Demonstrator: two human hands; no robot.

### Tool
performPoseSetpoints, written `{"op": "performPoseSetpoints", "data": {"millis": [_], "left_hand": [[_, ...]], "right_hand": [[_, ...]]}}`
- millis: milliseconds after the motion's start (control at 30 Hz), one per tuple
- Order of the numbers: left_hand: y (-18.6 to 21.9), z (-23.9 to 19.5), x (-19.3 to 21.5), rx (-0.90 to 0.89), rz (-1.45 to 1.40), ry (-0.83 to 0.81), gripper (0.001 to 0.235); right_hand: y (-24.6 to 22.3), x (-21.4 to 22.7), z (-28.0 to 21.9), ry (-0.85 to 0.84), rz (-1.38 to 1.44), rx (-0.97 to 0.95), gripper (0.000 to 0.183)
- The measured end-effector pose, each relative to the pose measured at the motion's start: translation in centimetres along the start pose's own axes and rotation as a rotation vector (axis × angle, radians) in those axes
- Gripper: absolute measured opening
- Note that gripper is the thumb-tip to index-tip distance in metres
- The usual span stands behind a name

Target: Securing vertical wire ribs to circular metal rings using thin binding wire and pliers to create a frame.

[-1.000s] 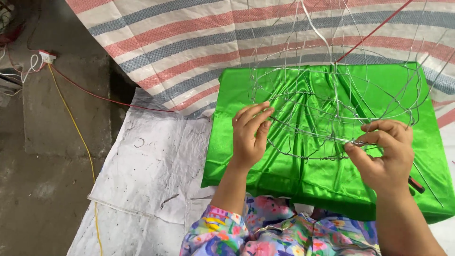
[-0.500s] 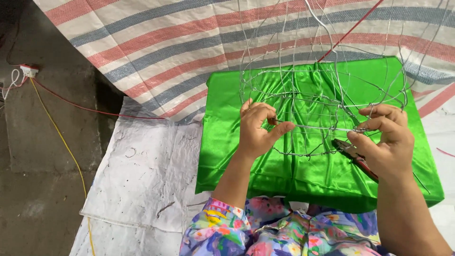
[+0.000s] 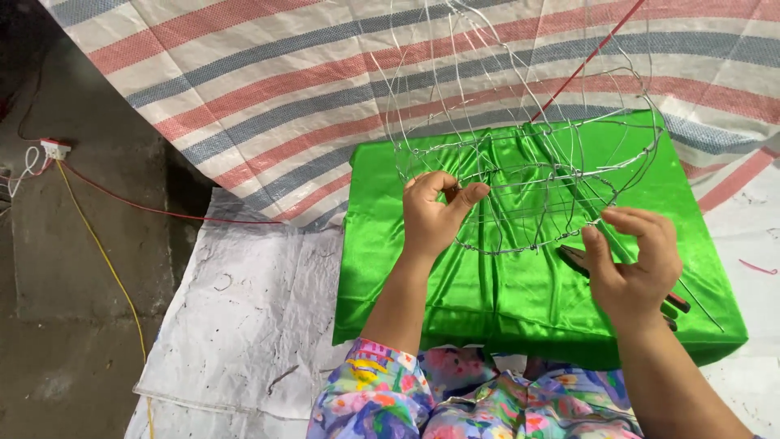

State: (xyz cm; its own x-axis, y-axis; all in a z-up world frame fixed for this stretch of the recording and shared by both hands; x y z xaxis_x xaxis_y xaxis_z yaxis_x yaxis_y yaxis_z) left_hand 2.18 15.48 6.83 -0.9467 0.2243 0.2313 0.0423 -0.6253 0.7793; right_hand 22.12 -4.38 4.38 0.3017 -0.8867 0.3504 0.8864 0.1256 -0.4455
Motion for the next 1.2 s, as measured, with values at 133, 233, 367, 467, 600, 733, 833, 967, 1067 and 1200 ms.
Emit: {"op": "performPoseSetpoints", "data": {"millis": [133, 233, 367, 467, 600, 733, 833, 967, 1067, 1200], "left_hand": [[0.8, 0.1, 0.2, -0.051, -0.084, -0.031, 0.040], [0.8, -0.2, 0.1, 0.059, -0.148, -0.189, 0.030], [1.0, -0.8, -0.3, 0.095, -0.079, -0.357, 0.021], [1.1, -0.9, -0.8, 0.103, -0.068, -0.388, 0.020], [1.2, -0.8, -1.0, 0.112, -0.064, -0.392, 0.024], [1.7, -0.6, -0.7, 0.127, -0.089, -0.406, 0.034], [1.7, -0.5, -0.6, 0.161, -0.092, -0.394, 0.037], [1.0, -0.6, -0.6, 0.209, -0.106, -0.312, 0.036], [0.2, -0.5, -0.9, 0.095, -0.127, -0.237, 0.029], [0.4, -0.2, -0.5, 0.011, -0.187, -0.172, 0.023]], "right_hand": [[0.4, -1.7, -0.8, -0.138, 0.051, -0.156, 0.030], [1.1, -2.6, -0.8, -0.178, 0.109, -0.281, 0.038], [2.3, -3.1, -1.4, -0.235, 0.050, -0.329, 0.017], [2.5, -3.2, -1.7, -0.260, 0.075, -0.378, 0.013], [3.6, -3.1, -2.4, -0.242, 0.142, -0.429, 0.018], [3.3, -2.7, -2.0, -0.246, 0.192, -0.459, 0.018], [3.4, -2.8, -2.3, -0.242, 0.324, -0.511, 0.024], [3.7, -3.0, -2.6, -0.225, 0.429, -0.527, 0.029], [3.7, -3.2, -2.5, -0.188, 0.461, -0.543, 0.027], [4.3, -1.9, -2.4, -0.106, 0.482, -0.584, 0.023]]}}
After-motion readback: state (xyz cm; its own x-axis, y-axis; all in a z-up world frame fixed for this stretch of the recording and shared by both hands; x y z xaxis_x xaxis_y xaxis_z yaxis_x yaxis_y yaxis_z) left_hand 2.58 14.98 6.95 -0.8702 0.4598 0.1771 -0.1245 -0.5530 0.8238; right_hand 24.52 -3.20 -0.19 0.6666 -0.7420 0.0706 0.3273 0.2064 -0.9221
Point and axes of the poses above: each hand's wrist, its own z-axis towards the middle knuckle, its own x-axis out of the back of the hand, y = z × x, the point moved 6 cm from there along z, towards the middle knuckle, and after that the axes turned 7 degrees about -z, right-handed, at the moved point
